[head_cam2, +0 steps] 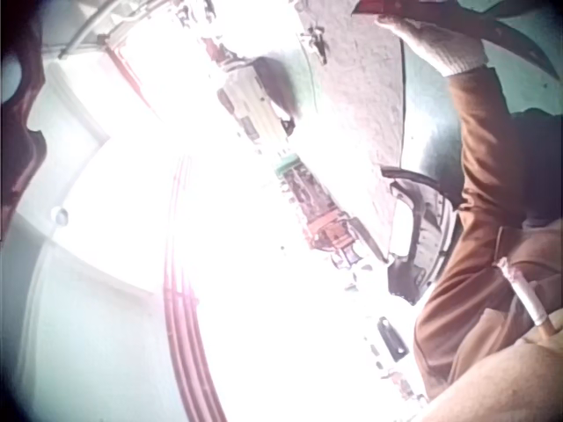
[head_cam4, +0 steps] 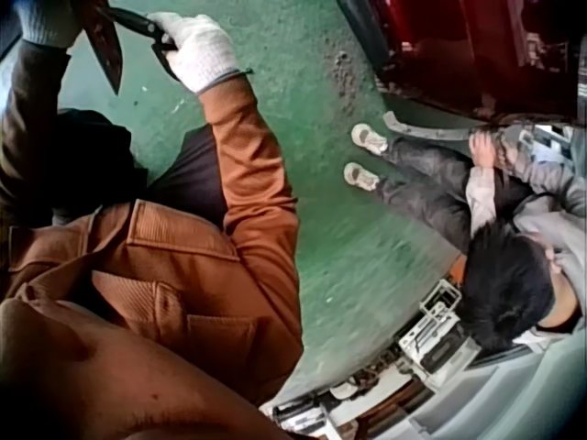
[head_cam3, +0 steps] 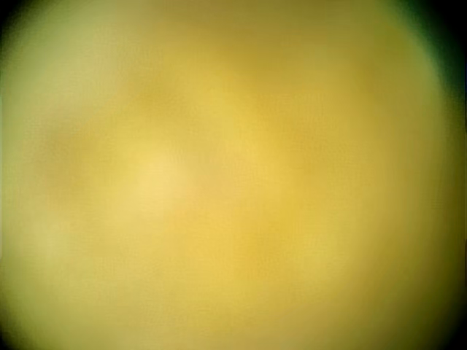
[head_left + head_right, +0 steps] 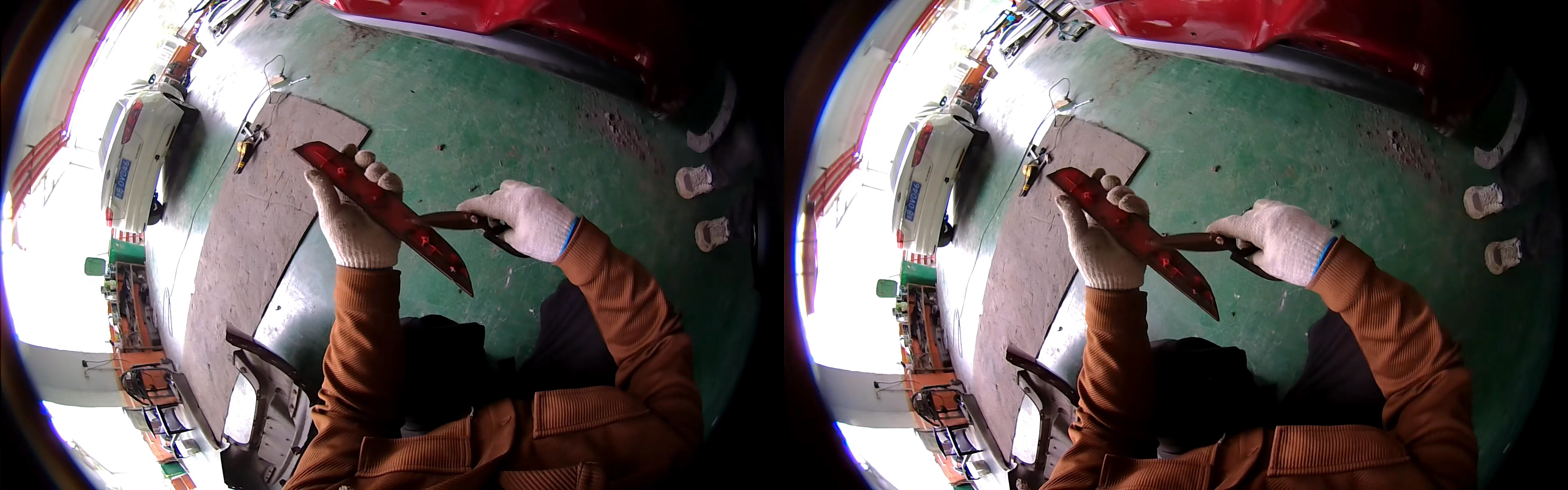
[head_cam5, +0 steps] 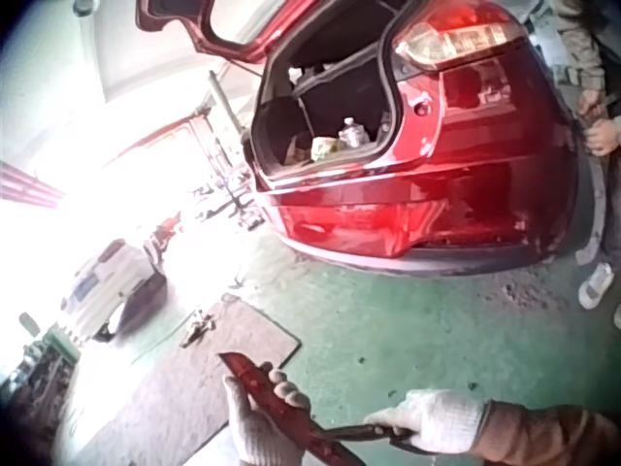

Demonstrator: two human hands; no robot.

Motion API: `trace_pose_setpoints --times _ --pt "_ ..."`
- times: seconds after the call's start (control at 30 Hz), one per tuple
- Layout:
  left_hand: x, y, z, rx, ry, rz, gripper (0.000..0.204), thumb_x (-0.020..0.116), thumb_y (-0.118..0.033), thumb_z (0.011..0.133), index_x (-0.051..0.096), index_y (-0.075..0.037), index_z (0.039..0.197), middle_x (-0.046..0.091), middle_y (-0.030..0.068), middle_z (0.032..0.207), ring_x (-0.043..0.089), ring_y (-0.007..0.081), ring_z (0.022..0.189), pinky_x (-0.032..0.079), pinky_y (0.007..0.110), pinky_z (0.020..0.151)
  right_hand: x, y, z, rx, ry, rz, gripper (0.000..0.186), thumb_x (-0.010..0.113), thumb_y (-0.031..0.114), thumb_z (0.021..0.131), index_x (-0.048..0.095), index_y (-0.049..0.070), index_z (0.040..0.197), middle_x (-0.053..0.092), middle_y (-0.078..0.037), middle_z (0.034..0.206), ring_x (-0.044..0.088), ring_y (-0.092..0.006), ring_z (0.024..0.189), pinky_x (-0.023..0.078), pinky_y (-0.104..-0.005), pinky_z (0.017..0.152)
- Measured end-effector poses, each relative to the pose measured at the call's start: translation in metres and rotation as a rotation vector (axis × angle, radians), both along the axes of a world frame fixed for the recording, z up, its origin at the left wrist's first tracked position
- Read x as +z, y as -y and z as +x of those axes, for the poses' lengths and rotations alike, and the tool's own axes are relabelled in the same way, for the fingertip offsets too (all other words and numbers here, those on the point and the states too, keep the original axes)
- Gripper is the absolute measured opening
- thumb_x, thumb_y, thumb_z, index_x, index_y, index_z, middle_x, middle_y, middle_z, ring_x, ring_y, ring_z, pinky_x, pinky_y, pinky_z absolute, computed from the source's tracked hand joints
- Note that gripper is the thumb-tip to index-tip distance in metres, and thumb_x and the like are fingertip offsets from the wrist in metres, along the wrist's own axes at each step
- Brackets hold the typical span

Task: The person uses a yellow power drill to remove a fastener from the rear of a red car. They then remove a red plastic trim piece and use a pair of scissors to cut and trim the piece while holding it in their hands.

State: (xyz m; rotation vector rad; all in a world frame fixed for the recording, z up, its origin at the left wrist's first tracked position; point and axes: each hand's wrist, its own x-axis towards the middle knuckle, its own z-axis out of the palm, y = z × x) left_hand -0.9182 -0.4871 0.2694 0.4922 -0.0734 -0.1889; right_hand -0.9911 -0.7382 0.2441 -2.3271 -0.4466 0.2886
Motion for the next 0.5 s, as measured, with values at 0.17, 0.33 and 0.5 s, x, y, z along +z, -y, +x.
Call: trace_pose_setpoints --times 0.17,0.33,0.5 --pt "0.001 0.000 -0.001 -0.034 -0.042 0.016 0.061 0.060 -0.053 0.107 0.053 0.001 0.135 0.062 0.0140 0.114 0.061 0.0223 0.093 0.057 0.037 0.084 0.016 -0.005 0.003 0.038 0.152 -0.480 0.060 0.079 0.020 0.093 0.060 0.035 0.148 0.073 -0.006 0.118 0.064 -0.0291 0.120 0.055 -0.0408 0.109" --pt "-0.004 -0.004 0.003 -0.117 -0.072 -0.046 0.058 0.061 -0.048 0.108 0.053 0.003 0.134 0.063 0.0152 0.114 0.062 0.0234 0.094 0.058 0.037 0.085 0.015 -0.001 0.001 0.050 0.252 -0.430 0.055 0.079 0.023 0.092 0.063 0.032 0.144 0.074 -0.006 0.113 0.067 -0.0282 0.115 0.057 -0.0415 0.103" --pt "-0.005 -0.001 0.004 -0.175 -0.149 -0.098 0.054 0.064 -0.039 0.108 0.052 0.006 0.135 0.064 0.0167 0.117 0.064 0.0267 0.099 0.059 0.039 0.089 -0.011 -0.001 -0.004 0.027 0.392 -0.277 0.044 0.078 0.017 0.090 0.071 0.025 0.133 0.075 -0.008 0.097 0.073 -0.0290 0.096 0.062 -0.0419 0.087"
